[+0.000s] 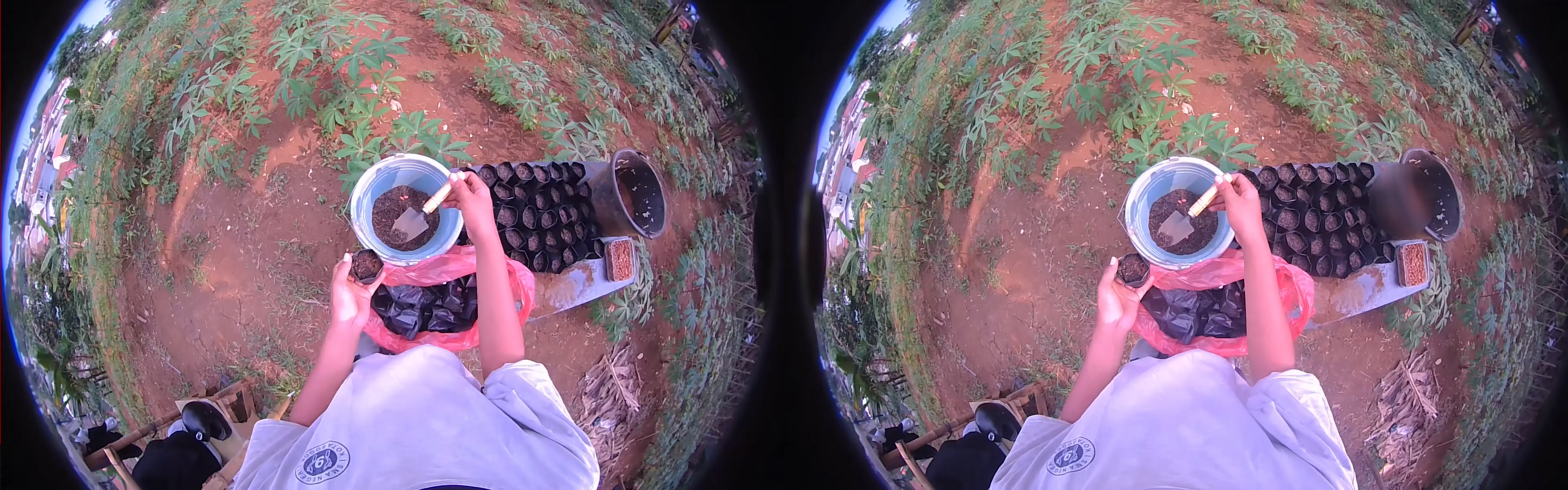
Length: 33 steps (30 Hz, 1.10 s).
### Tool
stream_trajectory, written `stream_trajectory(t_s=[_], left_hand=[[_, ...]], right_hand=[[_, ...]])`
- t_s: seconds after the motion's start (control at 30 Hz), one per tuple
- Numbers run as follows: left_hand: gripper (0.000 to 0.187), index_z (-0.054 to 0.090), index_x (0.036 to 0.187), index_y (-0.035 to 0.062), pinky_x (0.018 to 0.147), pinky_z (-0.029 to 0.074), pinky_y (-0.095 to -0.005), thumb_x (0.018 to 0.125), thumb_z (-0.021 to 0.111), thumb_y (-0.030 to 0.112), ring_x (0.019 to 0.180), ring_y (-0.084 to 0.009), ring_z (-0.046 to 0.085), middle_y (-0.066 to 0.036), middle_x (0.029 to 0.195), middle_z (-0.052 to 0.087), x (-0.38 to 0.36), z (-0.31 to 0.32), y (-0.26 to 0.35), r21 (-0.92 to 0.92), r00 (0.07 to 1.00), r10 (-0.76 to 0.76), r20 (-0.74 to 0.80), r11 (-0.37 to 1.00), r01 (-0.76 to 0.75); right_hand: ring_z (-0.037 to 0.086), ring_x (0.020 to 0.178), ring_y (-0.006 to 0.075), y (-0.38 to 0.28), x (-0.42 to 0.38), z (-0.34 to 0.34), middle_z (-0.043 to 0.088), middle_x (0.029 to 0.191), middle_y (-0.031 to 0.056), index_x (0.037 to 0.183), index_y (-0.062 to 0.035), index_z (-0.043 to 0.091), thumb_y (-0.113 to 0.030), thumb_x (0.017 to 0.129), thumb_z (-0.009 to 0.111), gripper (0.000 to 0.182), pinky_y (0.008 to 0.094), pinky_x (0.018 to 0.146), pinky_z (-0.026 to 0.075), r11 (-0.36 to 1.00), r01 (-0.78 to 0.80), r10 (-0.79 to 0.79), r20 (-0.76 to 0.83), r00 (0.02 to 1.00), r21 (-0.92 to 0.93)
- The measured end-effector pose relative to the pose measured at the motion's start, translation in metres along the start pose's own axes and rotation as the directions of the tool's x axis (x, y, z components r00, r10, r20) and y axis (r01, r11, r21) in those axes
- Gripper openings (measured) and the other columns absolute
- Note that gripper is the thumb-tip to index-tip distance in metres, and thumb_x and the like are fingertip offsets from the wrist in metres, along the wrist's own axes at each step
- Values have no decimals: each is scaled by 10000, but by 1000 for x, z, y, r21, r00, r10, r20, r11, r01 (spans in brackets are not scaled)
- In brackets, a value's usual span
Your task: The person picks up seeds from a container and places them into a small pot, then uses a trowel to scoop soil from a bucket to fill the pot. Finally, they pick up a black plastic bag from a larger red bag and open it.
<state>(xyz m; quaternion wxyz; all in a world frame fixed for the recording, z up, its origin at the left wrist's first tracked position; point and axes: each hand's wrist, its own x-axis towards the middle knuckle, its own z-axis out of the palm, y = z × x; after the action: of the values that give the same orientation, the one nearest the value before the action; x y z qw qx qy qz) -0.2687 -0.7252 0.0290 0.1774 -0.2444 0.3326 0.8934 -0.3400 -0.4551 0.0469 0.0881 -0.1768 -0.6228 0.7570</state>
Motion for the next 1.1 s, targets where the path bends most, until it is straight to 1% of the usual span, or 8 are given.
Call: stream_trajectory(t_s=[0.1, 0.27, 0.4, 0.5, 0.63, 0.83, 0.9, 1.1], left_hand=[[251, 551, 1080, 99, 966, 471, -539, 957, 557, 317, 1021, -241, 630, -91, 1055, 652, -7, 11, -14, 3, 1000, -19, 8, 1000, 19], [253, 542, 1105, 93, 986, 447, -555, 980, 516, 312, 1067, -255, 615, -107, 1100, 643, -24, 31, -34, 49, 998, -30, 53, 998, 27], [283, 512, 1170, 102, 1001, 433, -558, 986, 498, 316, 1104, -253, 593, -97, 1156, 615, -29, 30, -50, 60, 995, -61, 78, 997, 56], [288, 509, 1179, 102, 1008, 427, -557, 988, 490, 316, 1116, -248, 583, -93, 1171, 605, -34, 33, -57, 70, 996, -67, 60, 996, 63], [294, 513, 1180, 102, 1011, 423, -557, 985, 489, 321, 1114, -249, 581, -92, 1175, 602, -36, 32, -64, 63, 997, -62, 41, 996, 59], [313, 525, 1186, 96, 1022, 410, -561, 977, 497, 328, 1123, -244, 573, -90, 1178, 599, -40, 31, -72, 32, 997, -35, 68, 999, 33], [323, 526, 1194, 89, 1022, 409, -561, 978, 498, 327, 1127, -240, 570, -89, 1180, 597, -40, 30, -74, 14, 998, -38, 58, 999, 37], [321, 533, 1181, 79, 1011, 430, -537, 983, 496, 329, 1103, -239, 590, -99, 1152, 619, -39, 29, -73, -7, 996, -37, 80, 999, 38]], right_hand=[[639, 651, 132, -15, -20, -1, 628, 790, 63, 946, -9, 555, -202, 960, 602, 199, 271, 587, 556, 996, 33, -33, -1, 999, 88], [633, 659, 119, -16, -48, -9, 627, 802, 56, 946, -15, 551, -166, 951, 610, 162, 257, 589, 551, 994, 47, -51, 40, 998, 97], [627, 670, 104, -25, -70, -12, 620, 803, 39, 956, -13, 547, -143, 941, 623, 151, 250, 598, 546, 995, 99, -99, 40, 994, -1], [599, 722, 60, -31, -84, -13, 606, 815, 14, 976, -5, 546, -111, 933, 631, 143, 230, 621, 519, 983, 171, -167, 68, 984, -60], [596, 740, 54, -37, -99, -17, 615, 848, 13, 991, -1, 548, -106, 933, 631, 147, 222, 640, 501, 979, 192, -186, 92, 978, -61], [614, 827, 85, -41, -117, -20, 632, 902, 36, 1059, 6, 556, -55, 921, 620, 164, 251, 726, 506, 968, 240, -224, 189, 956, -71], [632, 898, 118, -45, -120, -20, 651, 958, 73, 1080, 15, 554, -40, 914, 612, 184, 272, 791, 513, 961, 273, -255, 230, 939, -50], [650, 967, 173, -61, -129, -20, 650, 1015, 113, 1096, 24, 550, -7, 909, 566, 190, 300, 851, 516, 937, 349, -332, 293, 897, -6]])
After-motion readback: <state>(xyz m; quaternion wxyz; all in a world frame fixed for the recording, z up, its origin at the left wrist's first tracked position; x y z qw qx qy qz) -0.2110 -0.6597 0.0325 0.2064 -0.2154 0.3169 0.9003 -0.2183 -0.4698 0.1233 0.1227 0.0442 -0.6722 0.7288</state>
